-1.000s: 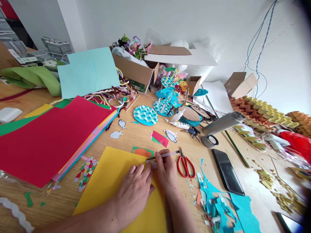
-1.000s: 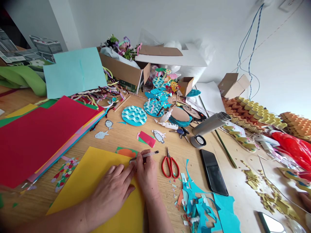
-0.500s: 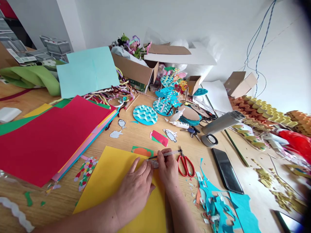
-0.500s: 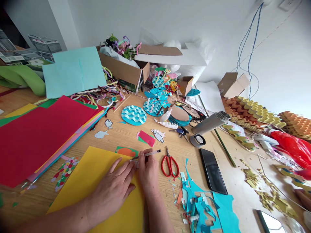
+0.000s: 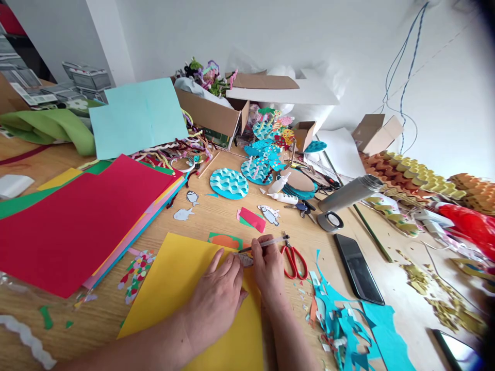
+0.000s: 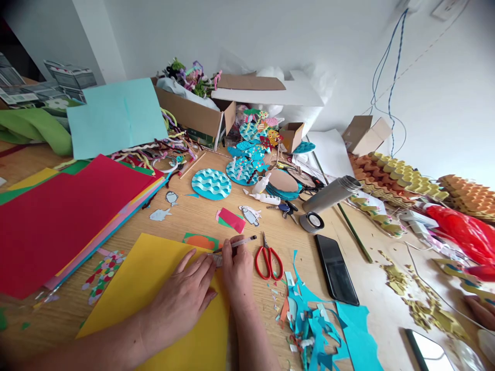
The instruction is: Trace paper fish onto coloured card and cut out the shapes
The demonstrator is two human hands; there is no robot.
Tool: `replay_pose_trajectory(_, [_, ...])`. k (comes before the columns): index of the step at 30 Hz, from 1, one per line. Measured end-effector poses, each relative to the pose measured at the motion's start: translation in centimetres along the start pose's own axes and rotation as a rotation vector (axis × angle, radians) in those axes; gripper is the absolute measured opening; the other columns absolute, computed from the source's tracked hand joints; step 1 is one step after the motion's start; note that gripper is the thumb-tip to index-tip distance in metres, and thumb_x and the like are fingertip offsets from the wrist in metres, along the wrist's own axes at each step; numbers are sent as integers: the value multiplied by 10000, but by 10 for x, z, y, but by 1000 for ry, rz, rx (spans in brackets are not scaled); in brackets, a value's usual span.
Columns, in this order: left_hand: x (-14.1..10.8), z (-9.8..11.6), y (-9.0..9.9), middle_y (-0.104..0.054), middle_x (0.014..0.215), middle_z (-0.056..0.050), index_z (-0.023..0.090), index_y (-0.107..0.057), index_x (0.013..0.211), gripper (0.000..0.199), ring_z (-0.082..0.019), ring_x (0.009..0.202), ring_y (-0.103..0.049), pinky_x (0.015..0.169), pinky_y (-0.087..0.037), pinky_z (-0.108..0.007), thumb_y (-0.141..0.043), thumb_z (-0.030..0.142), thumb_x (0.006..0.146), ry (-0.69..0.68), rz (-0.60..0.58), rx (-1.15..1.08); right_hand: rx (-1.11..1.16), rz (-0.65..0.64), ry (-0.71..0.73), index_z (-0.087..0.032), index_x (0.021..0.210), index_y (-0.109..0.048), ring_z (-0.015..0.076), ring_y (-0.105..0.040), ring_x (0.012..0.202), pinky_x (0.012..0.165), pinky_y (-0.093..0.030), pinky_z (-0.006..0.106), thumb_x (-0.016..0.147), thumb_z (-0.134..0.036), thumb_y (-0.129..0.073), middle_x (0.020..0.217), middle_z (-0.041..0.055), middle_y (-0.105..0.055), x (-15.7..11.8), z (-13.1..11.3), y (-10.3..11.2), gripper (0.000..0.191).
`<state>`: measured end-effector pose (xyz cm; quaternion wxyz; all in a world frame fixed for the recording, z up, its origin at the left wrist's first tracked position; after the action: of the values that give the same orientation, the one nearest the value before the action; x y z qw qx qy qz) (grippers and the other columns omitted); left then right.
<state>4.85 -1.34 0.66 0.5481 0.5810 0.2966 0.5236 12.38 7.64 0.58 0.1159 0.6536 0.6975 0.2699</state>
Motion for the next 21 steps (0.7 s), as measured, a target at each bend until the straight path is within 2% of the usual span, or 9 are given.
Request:
replay_pose_trajectory(6, [1, -1, -4, -638, 1173, -128, 89, -595, 1201, 378, -260, 1152, -524, 1077, -303, -456, -461, 303, 919, 21, -7, 5, -28, 15, 14, -217, 743, -432, 109, -411, 451, 443, -315, 218, 887, -382, -443, 538, -65, -436, 2, -2, 3, 220])
replay_pose_trajectory(12, [2, 0, 1, -636, 1169, -135, 93, -603, 1178, 356, -257, 1157, -514, 1013, -348, -454, -431, 281, 928, 29, 4, -10, -18, -6, 13, -211, 748, -450, 112, -438, 427, 440, -332, 220, 850, -382, -485, 511, -65, -455, 3, -2, 1, 203])
replay_pose_trajectory(16, [2, 2, 1, -632, 1187, -123, 95, -607, 1162, 325, -248, 1156, -516, 982, -363, -434, -445, 232, 917, 15, 23, -32, -35, 15, 18, -207, 728, -466, 111, -440, 426, 448, -341, 221, 823, -362, -521, 503, -61, -472, 2, -3, 3, 190])
replay_pose_trajectory(21, [3, 3, -4, -637, 1172, -153, 72, -620, 1136, 320, -262, 1131, -533, 977, -369, -400, -503, 247, 894, -3, 37, -21, 3, -26, 15, -206, 697, -461, 108, -442, 436, 445, -335, 217, 810, -336, -528, 502, -57, -471, 2, -3, 0, 184])
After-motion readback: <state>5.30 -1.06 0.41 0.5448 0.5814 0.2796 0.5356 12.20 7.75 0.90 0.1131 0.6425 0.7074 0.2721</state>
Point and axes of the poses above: each hand's wrist, its own x-axis towards the middle knuckle, its own y-axis out of the back of the hand, z = x × y, the point moved 10 cm from there along x, towards the middle knuckle
